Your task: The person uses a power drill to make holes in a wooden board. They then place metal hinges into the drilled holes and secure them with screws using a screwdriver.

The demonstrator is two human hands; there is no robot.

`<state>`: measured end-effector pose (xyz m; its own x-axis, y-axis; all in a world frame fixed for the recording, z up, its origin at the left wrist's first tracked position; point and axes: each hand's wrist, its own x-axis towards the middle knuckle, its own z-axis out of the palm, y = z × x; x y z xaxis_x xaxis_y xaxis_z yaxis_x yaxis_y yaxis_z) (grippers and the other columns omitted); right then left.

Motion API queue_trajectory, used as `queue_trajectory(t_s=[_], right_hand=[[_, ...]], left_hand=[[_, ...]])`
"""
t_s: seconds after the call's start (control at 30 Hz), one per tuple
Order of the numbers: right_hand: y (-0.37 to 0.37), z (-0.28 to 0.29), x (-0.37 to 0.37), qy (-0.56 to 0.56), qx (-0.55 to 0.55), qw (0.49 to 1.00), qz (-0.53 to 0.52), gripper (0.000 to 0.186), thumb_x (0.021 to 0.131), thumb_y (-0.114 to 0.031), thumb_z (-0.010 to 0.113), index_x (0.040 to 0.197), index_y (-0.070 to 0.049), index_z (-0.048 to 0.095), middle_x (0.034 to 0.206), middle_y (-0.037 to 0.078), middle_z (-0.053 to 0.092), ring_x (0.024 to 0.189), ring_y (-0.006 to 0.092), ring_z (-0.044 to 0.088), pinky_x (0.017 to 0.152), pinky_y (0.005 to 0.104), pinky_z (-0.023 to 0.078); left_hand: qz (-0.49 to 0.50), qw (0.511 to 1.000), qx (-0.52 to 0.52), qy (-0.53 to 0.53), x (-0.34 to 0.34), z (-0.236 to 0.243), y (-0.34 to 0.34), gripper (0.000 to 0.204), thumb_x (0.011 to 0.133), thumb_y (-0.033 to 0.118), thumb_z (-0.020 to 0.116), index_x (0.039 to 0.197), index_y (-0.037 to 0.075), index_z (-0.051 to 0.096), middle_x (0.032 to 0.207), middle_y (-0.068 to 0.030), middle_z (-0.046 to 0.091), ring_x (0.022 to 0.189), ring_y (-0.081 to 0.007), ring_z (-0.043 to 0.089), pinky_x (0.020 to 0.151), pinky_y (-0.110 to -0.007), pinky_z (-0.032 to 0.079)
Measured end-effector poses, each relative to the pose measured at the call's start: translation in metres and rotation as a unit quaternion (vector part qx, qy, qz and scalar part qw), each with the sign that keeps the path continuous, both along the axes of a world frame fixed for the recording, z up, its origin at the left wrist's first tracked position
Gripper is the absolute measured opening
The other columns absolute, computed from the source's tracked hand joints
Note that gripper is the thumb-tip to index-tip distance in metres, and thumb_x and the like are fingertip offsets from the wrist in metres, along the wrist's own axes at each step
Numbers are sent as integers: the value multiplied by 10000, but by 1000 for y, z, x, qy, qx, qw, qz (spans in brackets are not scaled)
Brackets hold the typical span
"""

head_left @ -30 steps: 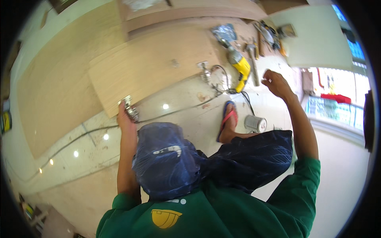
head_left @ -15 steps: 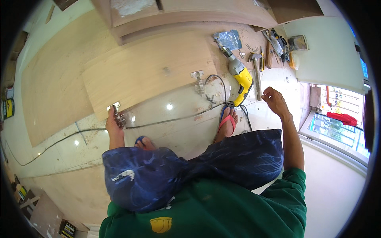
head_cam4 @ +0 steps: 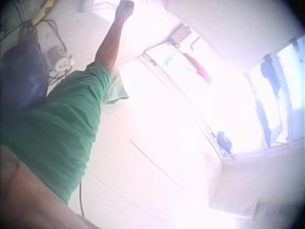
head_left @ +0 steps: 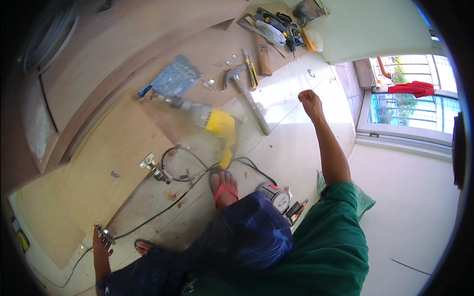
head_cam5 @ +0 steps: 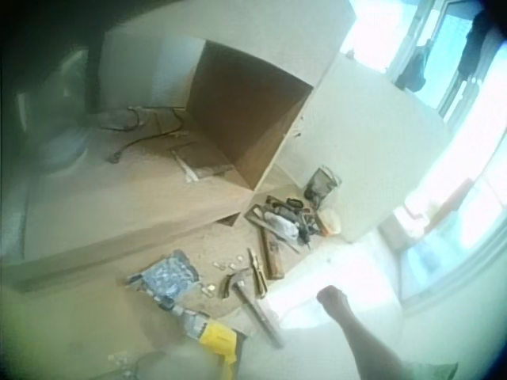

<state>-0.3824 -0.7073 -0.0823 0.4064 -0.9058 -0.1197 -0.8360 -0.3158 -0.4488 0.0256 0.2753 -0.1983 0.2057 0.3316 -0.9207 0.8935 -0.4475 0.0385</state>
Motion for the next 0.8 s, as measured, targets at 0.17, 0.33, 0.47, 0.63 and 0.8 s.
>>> queue_trajectory(t_s=[0.17, 0.33, 0.47, 0.63, 0.8], right_hand=[[-73, -53, 25, -48, -70, 996, -9, 350, 944, -311, 736, 1169, -43, 760, 1091, 155, 806, 1058, 313, 754, 944, 430, 585], [-151, -93, 59, -18, -156, 988, 3, 449, 927, -328, 769, 1301, -93, 688, 1282, 176, 765, 1158, 393, 707, 1028, 490, 531], [-210, -121, 96, 6, -216, 976, -26, 527, 947, -290, 727, 1414, -117, 555, 1353, 209, 701, 1254, 449, 649, 1067, 556, 497], [-263, -145, 119, 21, -129, 988, -82, 825, 890, -334, 757, 1572, -9, 424, 1430, 320, 641, 1351, 493, 611, 1145, 537, 478], [-297, -148, 135, 28, -39, 992, -118, 1011, 855, -449, 814, 1592, 89, 378, 1414, 347, 641, 1285, 463, 642, 1082, 489, 509]], left_hand=[[-170, 979, 105, 37, 39, 45, -23, 998, 850, 867, 617, 1390, 27, 611, 1312, -192, 614, 1201, -271, 572, 1037, -630, 383], [-147, 983, 108, -25, 34, 57, -61, 957, 860, 766, 667, 1412, -12, 590, 1388, -253, 596, 1335, -438, 517, 1129, -730, 290], [-79, 989, 108, -56, 16, 44, -40, 913, 874, 784, 652, 1425, 57, 608, 1251, -200, 646, 1240, -377, 542, 1077, -703, 287], [-19, 973, 192, -127, 3, 23, -29, 851, 853, 822, 656, 1376, 151, 682, 1084, -113, 745, 1138, -294, 632, 997, -652, 331], [-32, 995, 61, -73, 0, 32, -28, 858, 856, 803, 661, 1372, 118, 683, 1317, -143, 681, 1317, -315, 565, 1075, -755, 255]])
